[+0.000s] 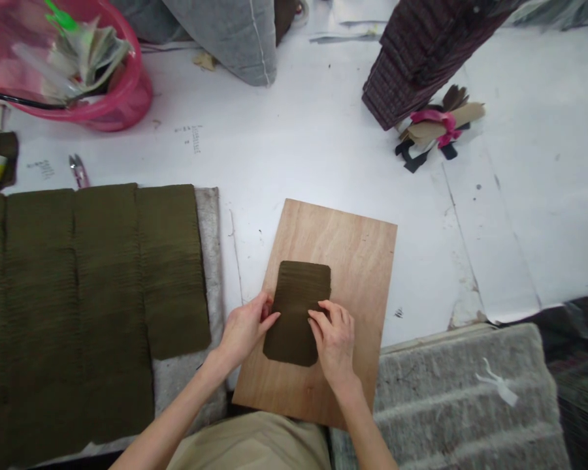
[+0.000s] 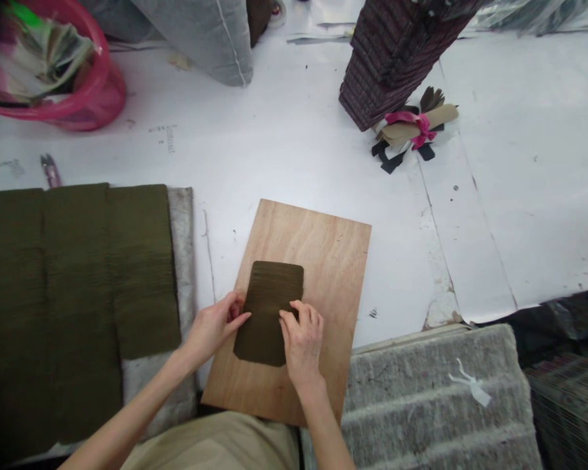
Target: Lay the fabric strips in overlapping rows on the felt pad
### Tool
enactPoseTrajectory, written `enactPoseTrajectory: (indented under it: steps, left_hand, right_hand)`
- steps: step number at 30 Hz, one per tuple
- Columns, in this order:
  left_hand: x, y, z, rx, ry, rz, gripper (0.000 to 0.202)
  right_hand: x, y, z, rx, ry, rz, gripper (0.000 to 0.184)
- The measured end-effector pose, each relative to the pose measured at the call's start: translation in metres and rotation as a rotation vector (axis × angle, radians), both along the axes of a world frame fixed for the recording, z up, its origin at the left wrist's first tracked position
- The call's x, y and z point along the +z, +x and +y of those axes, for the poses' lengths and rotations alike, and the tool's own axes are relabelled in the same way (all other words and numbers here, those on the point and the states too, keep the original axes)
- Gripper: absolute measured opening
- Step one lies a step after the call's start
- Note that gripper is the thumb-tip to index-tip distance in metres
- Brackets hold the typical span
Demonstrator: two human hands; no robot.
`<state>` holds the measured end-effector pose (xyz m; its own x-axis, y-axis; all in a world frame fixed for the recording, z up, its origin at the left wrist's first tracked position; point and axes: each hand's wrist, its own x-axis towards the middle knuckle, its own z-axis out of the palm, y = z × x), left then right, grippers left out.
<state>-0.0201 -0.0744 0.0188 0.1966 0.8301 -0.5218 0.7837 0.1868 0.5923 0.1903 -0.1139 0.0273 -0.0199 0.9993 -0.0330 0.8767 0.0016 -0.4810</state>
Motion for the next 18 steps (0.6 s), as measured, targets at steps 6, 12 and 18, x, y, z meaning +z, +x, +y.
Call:
enactPoseTrajectory:
  steps: [6, 12, 18]
  left_hand:
    - [0.001, -0.002, 0.001, 0.0, -0.008, -0.017, 0.019]
    - [0.001, 0.004, 0.022, 0.065, 0.121, -0.063, 0.019]
    - [-0.001, 0.018, 0.051, -0.161, 0.283, 0.004, 0.017]
  right_hand:
    - [0.004, 0.007, 0.014, -0.026, -0.018, 0.037, 0.011]
    - [-0.004, 0.014, 0.043, -0.085, -0.018, -0.026, 0.016]
    - [-0.007, 0.014, 0.054, -0.007, -0.087, -0.116, 0.012]
